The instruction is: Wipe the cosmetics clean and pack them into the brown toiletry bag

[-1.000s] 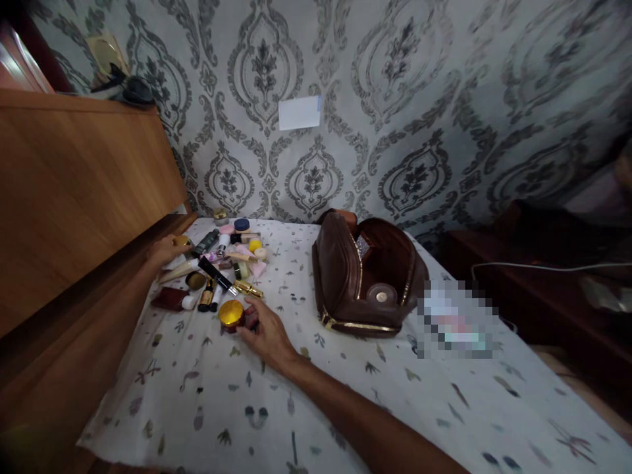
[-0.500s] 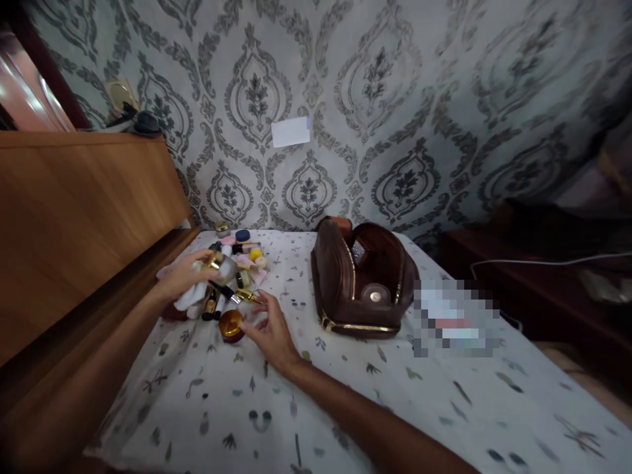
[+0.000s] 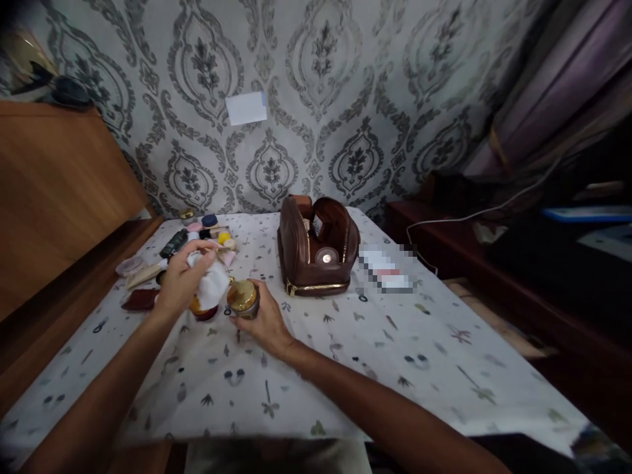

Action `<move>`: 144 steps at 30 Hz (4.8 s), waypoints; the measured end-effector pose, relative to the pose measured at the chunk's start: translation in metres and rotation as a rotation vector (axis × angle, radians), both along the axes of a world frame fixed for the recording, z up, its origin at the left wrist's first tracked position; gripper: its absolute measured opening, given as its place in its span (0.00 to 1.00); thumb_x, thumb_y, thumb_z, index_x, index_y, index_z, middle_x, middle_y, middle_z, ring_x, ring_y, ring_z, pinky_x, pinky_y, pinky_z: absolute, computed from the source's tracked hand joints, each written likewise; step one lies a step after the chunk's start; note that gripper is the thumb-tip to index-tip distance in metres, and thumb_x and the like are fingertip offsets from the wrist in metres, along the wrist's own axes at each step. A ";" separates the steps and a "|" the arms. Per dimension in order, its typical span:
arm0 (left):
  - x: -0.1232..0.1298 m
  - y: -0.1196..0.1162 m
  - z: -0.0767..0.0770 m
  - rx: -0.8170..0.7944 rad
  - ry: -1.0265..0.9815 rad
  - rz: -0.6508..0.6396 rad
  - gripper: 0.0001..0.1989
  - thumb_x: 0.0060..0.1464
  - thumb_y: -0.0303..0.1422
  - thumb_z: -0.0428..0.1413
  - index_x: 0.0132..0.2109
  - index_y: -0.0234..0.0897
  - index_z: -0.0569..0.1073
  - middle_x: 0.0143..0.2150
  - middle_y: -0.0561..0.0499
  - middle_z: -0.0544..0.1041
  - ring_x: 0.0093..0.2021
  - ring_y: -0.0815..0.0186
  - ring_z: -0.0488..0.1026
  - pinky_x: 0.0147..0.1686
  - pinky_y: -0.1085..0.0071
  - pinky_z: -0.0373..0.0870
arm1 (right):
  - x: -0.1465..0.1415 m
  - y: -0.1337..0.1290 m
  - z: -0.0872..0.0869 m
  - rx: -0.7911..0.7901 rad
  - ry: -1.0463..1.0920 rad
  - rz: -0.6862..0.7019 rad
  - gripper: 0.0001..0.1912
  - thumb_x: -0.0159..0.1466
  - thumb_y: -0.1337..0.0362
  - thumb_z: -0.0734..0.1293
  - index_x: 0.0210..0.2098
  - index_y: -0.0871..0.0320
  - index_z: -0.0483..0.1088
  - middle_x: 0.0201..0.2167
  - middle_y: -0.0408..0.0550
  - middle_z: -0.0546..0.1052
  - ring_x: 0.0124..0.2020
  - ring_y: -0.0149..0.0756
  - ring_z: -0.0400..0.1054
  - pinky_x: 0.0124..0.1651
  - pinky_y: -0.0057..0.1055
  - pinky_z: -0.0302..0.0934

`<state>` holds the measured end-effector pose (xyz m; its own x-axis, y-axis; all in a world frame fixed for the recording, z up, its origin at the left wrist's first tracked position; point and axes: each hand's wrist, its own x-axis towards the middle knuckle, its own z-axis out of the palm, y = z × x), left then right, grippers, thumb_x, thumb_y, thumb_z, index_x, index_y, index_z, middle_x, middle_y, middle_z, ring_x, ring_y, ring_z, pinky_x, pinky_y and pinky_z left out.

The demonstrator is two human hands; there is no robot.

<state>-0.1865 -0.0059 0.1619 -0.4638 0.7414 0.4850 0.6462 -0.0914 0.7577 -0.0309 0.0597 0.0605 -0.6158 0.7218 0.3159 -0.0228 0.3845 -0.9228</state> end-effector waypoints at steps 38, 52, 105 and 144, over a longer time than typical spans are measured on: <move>0.038 -0.014 -0.073 -0.088 0.416 -0.239 0.18 0.65 0.35 0.48 0.59 0.37 0.67 0.54 0.42 0.72 0.56 0.58 0.68 0.55 0.64 0.66 | 0.004 0.012 -0.008 -0.119 0.017 -0.097 0.24 0.46 0.63 0.71 0.43 0.57 0.65 0.37 0.45 0.75 0.36 0.37 0.68 0.42 0.33 0.63; 0.027 -0.009 -0.068 -0.136 -0.021 -0.265 0.22 0.60 0.41 0.54 0.58 0.37 0.70 0.56 0.44 0.74 0.56 0.56 0.69 0.56 0.62 0.65 | 0.007 0.010 0.009 -0.424 0.144 0.089 0.25 0.46 0.61 0.74 0.41 0.56 0.63 0.35 0.42 0.73 0.37 0.35 0.68 0.40 0.31 0.64; 0.042 -0.014 -0.063 -0.390 0.085 -0.135 0.24 0.56 0.46 0.53 0.20 0.38 0.55 0.19 0.58 0.53 0.21 0.72 0.53 0.23 0.73 0.48 | 0.023 0.016 0.021 0.437 -0.619 -0.197 0.33 0.56 0.58 0.72 0.58 0.58 0.60 0.52 0.56 0.68 0.45 0.50 0.71 0.40 0.42 0.66; 0.056 -0.017 -0.078 0.021 0.642 -0.174 0.26 0.65 0.26 0.45 0.69 0.40 0.55 0.59 0.39 0.64 0.59 0.56 0.61 0.59 0.56 0.60 | 0.013 0.020 0.028 -1.131 0.282 0.286 0.25 0.69 0.47 0.54 0.43 0.57 0.74 0.34 0.51 0.79 0.41 0.43 0.74 0.37 0.37 0.70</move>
<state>-0.1307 -0.0233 0.0839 0.0479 0.7670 0.6398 0.9431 -0.2458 0.2241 -0.0180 0.0798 0.0882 -0.8103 0.5256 -0.2592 -0.2310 -0.6930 -0.6830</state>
